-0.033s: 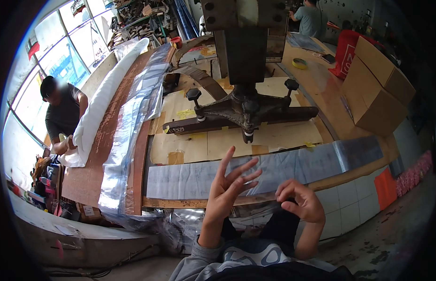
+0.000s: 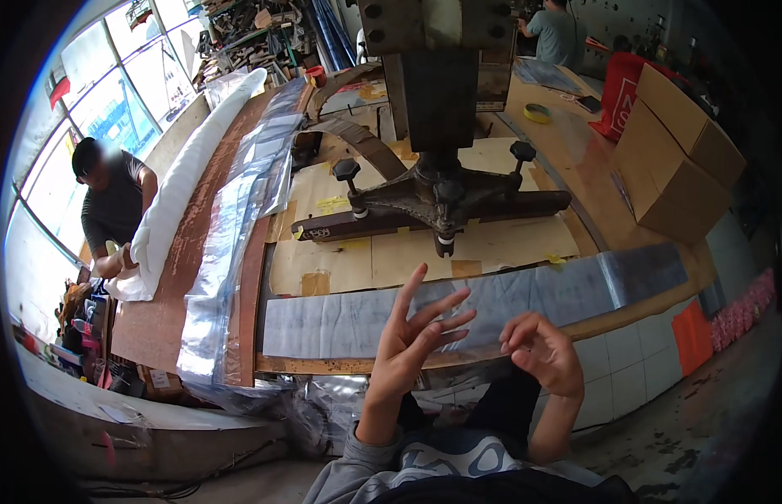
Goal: The person positions, folds, and smooths plastic film strips on a work table along a guide by hand.
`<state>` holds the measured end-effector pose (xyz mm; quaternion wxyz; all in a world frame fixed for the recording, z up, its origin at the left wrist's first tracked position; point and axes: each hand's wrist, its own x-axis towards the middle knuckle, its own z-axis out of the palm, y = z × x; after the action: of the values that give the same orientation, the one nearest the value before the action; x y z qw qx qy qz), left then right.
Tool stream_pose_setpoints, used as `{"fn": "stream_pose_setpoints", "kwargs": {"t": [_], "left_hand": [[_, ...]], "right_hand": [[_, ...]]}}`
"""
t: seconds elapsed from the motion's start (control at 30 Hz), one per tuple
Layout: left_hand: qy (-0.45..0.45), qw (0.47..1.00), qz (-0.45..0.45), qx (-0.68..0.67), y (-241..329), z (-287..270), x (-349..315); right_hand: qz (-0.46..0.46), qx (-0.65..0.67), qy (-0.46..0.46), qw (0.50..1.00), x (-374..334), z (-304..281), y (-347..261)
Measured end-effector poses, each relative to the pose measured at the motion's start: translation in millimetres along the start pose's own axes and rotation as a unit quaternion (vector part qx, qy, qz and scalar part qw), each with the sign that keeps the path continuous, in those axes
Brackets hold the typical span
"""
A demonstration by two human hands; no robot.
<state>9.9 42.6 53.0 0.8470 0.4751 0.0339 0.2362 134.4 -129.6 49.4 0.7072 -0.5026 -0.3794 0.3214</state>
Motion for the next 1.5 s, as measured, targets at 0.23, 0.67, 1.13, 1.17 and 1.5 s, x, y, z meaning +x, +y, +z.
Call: {"fn": "stream_pose_setpoints", "kwargs": {"t": [0.23, 0.67, 1.13, 1.17, 1.5], "left_hand": [[-0.065, 0.998, -0.015, 0.016, 15.0, 19.4, -1.2], [-0.039, 0.998, -0.029, 0.048, 11.9, 11.1, 2.3], [0.018, 0.993, -0.011, 0.119, -2.1, -2.2, 18.0], [0.022, 0.992, -0.011, 0.120, -2.9, -5.8, 21.9], [0.091, 0.925, -0.019, 0.367, -23.9, -32.9, -5.6]], "right_hand": [[-0.046, -0.001, 0.110, 0.993, 24.3, 20.2, -20.7], [-0.059, -0.050, 0.158, 0.984, 28.2, 21.4, -18.6], [-0.032, -0.085, 0.180, 0.979, 40.9, 14.9, -2.1], [-0.030, -0.084, 0.177, 0.980, 41.1, 16.8, -0.4], [0.075, -0.188, 0.184, 0.962, 24.0, 18.8, 51.2]]}}
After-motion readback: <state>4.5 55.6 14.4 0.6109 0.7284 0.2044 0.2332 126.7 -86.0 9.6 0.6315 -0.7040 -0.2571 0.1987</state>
